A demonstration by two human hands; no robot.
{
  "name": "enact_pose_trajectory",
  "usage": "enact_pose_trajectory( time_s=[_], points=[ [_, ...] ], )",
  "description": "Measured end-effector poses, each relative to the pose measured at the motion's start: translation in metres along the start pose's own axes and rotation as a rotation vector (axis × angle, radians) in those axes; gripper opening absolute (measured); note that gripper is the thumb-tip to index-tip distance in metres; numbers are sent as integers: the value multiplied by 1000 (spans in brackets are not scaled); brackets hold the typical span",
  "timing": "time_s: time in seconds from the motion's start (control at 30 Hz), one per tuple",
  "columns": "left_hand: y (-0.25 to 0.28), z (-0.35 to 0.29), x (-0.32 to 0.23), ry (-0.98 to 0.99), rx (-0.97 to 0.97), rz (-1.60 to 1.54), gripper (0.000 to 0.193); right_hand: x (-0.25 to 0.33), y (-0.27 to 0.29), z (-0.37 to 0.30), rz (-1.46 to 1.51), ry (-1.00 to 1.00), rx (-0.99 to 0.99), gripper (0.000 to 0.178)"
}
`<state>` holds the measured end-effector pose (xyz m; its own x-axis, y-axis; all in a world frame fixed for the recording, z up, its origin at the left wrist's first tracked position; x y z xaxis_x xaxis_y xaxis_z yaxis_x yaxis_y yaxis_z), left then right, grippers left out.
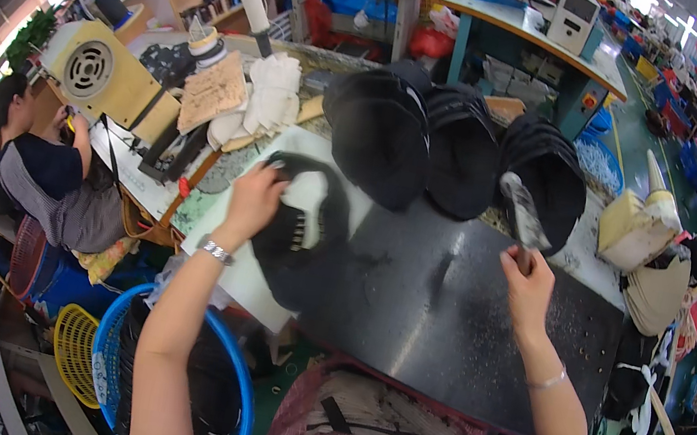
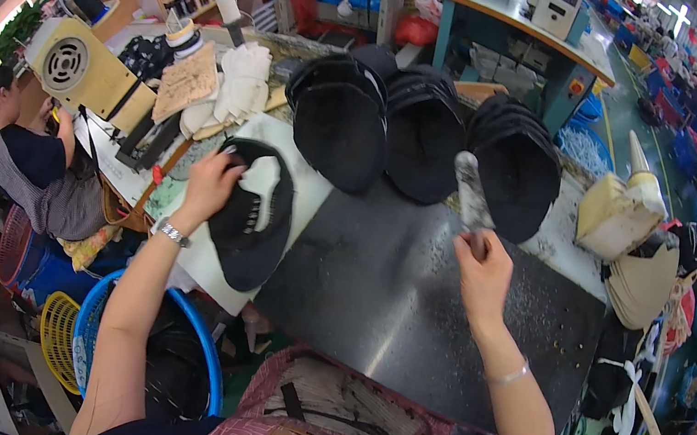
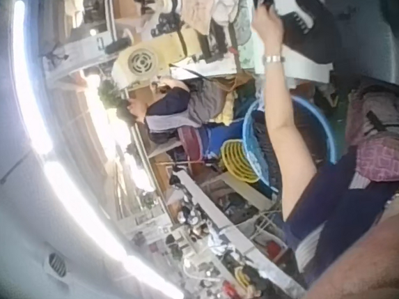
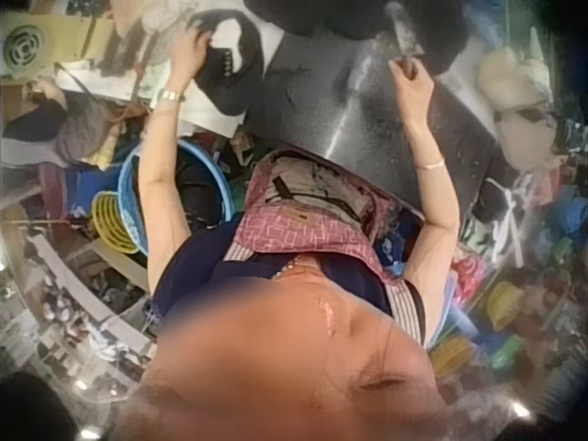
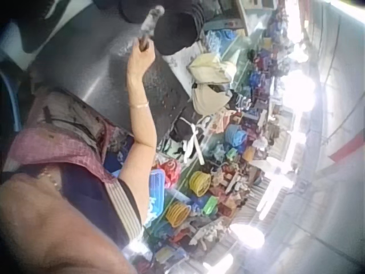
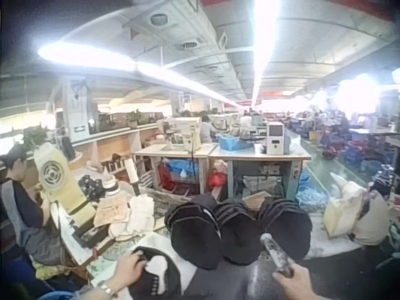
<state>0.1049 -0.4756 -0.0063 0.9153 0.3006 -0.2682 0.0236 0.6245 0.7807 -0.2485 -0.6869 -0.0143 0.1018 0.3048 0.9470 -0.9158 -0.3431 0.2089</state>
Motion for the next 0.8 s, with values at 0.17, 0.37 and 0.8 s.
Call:
enact_pose_trajectory(
  time_s=[0.17, 0.37, 0.8],
  points=[
    [-2, -47, 96, 179, 128, 342, 16, 40, -111, 102, -239, 400, -33, 39],
    [-34, -46, 64, 153, 86, 425, 15, 31, -205, 174, -704, 350, 202, 34],
    [7, -41, 61, 26, -171, 289, 19, -29, -8, 90, -170, -60, -144, 24]
  ],
)
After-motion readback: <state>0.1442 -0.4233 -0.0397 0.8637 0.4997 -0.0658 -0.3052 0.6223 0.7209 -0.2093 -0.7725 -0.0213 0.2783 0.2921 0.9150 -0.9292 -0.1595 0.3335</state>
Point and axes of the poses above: each hand's wrist, its own z-axis towards the middle knuckle, its own y-axis out of the back of the hand, x = y × z, the point moved 3 cm from there along z, towards the middle knuckle, and after that the axes turned 6 degrees about z, right-handed, at the moved point
